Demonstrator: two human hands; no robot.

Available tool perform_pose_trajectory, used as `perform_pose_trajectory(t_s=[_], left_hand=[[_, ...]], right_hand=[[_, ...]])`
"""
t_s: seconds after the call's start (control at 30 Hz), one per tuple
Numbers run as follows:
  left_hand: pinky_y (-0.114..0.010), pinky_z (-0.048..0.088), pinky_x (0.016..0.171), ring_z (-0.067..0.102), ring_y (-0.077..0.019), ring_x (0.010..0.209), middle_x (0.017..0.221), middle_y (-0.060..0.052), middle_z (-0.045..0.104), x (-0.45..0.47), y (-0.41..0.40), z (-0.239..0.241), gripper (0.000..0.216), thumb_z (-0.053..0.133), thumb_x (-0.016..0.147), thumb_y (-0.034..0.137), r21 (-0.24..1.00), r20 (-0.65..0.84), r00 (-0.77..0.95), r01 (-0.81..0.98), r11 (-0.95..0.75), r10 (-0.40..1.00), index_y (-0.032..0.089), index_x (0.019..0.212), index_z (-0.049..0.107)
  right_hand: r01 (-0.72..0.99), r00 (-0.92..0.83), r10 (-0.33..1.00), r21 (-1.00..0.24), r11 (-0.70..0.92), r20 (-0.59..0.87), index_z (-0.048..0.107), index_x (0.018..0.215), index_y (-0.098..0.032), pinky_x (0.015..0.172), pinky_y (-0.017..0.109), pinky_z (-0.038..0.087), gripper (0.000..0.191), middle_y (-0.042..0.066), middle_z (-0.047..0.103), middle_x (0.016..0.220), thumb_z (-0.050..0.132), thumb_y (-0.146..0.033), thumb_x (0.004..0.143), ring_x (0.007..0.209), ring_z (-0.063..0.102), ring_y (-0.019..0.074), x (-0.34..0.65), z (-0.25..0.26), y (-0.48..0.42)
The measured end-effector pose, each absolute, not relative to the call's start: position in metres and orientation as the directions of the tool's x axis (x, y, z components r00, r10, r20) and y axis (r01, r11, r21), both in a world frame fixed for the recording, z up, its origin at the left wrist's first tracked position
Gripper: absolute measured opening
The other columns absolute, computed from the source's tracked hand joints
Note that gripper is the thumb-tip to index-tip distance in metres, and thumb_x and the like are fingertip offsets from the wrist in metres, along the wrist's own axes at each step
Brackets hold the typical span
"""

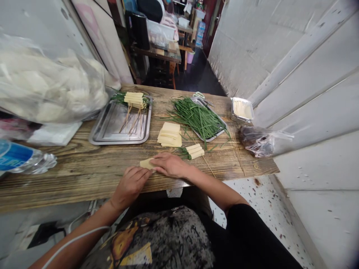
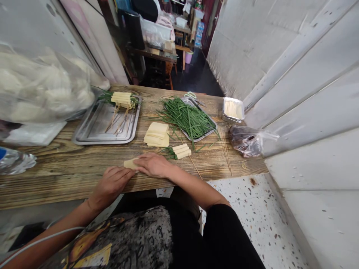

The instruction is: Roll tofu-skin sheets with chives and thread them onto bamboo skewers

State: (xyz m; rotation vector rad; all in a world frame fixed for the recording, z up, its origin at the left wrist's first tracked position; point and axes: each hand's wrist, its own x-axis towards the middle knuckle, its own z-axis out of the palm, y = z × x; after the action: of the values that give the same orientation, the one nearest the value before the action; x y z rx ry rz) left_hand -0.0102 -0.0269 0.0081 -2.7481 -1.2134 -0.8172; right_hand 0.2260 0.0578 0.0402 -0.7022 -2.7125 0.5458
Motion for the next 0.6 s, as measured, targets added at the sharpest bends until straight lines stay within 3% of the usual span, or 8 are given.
perform_pose_trajectory(t_s=[0.17, 0.33, 0.6], left_hand=[[-0.039, 0.046, 0.090, 0.068, -0.0223, 0.095, 0.101, -0.006, 0.079, -0.009, -0.022, 0.015, 0.026, 0.046, 0.105, 0.021, 0.244, 0.460, 0.528, 0.698, -0.673, 0.714, 0.023, 0.113, 0.071], [-0.040, 0.046, 0.090, 0.068, -0.0219, 0.095, 0.099, -0.005, 0.079, -0.007, -0.018, 0.019, 0.026, 0.048, 0.105, 0.023, 0.277, 0.476, 0.495, 0.700, -0.658, 0.727, 0.024, 0.107, 0.074], [-0.039, 0.045, 0.085, 0.069, -0.0210, 0.093, 0.098, -0.004, 0.081, -0.005, -0.018, 0.032, 0.026, 0.052, 0.105, 0.025, 0.316, 0.434, 0.472, 0.718, -0.621, 0.767, 0.024, 0.101, 0.078]], right_hand=[[0.388, -0.853, 0.465, -0.307, 0.869, 0.237, 0.073, 0.127, -0.016, 0.112, 0.037, 0.045, 0.032, 0.014, 0.074, 0.129, 0.055, -0.036, 0.110, 0.130, 0.060, 0.0228, 0.233, 0.042, 0.049], [0.428, -0.860, 0.472, -0.228, 0.875, 0.195, 0.076, 0.106, -0.023, 0.087, 0.034, 0.045, 0.020, 0.007, 0.071, 0.107, 0.059, -0.033, 0.108, 0.104, 0.056, 0.0217, 0.232, 0.049, 0.040], [0.466, -0.853, 0.506, -0.253, 0.848, 0.125, 0.070, 0.090, -0.022, 0.082, 0.033, 0.040, 0.017, 0.004, 0.064, 0.101, 0.064, -0.025, 0.105, 0.099, 0.050, 0.0222, 0.219, 0.061, 0.038]])
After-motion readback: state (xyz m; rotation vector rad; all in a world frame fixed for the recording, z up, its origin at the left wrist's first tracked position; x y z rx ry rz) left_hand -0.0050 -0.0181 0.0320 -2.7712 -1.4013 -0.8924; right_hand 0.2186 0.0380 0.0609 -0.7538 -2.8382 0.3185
